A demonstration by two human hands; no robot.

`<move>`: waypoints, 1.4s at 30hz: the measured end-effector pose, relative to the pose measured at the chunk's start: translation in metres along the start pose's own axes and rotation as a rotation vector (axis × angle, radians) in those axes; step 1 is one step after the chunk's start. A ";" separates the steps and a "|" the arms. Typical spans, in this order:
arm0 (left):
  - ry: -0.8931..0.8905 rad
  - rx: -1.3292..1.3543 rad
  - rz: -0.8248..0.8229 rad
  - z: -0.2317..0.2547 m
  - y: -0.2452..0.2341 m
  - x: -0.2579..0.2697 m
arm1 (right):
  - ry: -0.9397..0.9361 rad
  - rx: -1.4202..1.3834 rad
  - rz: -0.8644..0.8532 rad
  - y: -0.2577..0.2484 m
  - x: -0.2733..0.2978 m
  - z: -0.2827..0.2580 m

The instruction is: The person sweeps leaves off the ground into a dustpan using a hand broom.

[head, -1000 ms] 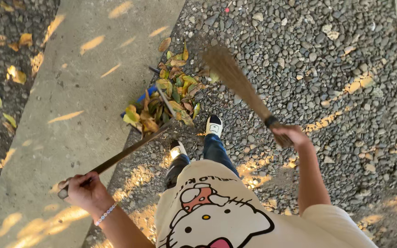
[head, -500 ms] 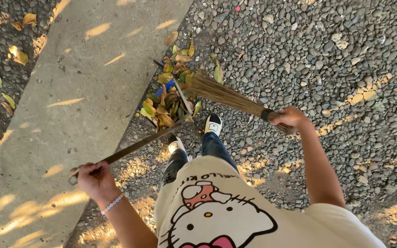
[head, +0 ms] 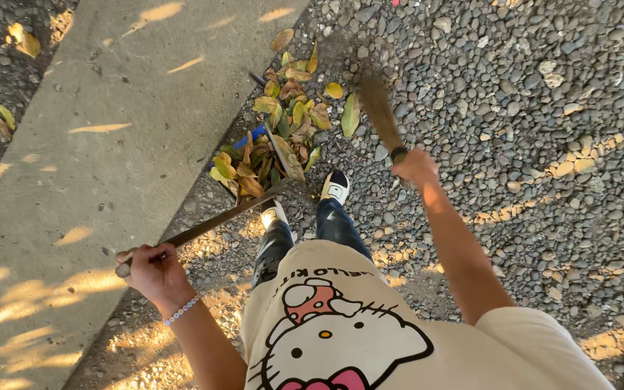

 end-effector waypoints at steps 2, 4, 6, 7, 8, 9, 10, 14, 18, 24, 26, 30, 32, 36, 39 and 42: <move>-0.013 0.030 0.076 0.004 -0.004 0.004 | -0.249 -0.386 -0.116 0.022 0.006 0.025; 0.029 -0.035 0.102 0.010 -0.002 0.001 | -0.009 -0.499 -0.239 0.040 0.015 0.082; 0.021 -0.027 0.131 0.007 -0.002 0.000 | -0.202 -0.610 -0.192 0.039 0.041 0.112; 0.014 -0.018 0.160 0.005 -0.003 0.000 | -0.198 -0.613 -0.192 0.048 0.046 0.118; 0.010 -0.020 0.159 0.002 -0.002 -0.002 | -0.161 -0.659 -0.216 0.061 0.049 0.124; 0.012 -0.007 0.100 -0.001 0.005 -0.006 | -0.124 -0.704 -0.240 0.073 0.049 0.126; 0.014 0.006 0.040 -0.003 0.011 -0.009 | -0.187 -0.647 -0.227 0.080 0.043 0.112; -0.039 -0.040 0.179 -0.012 0.004 -0.011 | -0.193 -0.399 -0.127 0.099 0.001 0.056; -0.035 -0.022 -0.011 -0.012 0.011 -0.031 | -0.234 -0.848 -0.396 0.101 0.000 0.063; -0.046 0.084 0.042 -0.016 -0.005 -0.022 | -0.163 -1.082 -0.354 0.069 0.038 0.153; -0.036 0.103 0.051 -0.011 -0.004 -0.011 | -0.026 -1.039 -0.168 0.051 0.028 0.170; -0.034 0.085 0.079 -0.010 0.005 -0.001 | 0.042 -0.218 0.226 -0.010 -0.026 0.110; -0.055 0.067 0.120 -0.017 0.006 0.008 | 0.056 -0.123 0.148 -0.021 -0.042 0.103; -0.058 0.079 0.048 -0.009 0.013 0.012 | 0.034 -0.012 0.015 -0.018 -0.020 0.138; -0.037 0.041 0.018 -0.010 0.013 0.008 | 0.004 -0.421 -0.038 -0.027 0.003 0.200; -0.016 -0.045 -0.020 -0.015 0.013 0.006 | -0.040 -0.482 0.061 -0.024 0.022 0.230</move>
Point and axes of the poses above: each hand's wrist, its own x-axis away from the middle knuckle, its own y-axis out of the palm, z = x × y, the point moved 9 cm from there along -x, towards the middle knuckle, and after that the axes turned 15 degrees about -z, right-handed, at the moved point
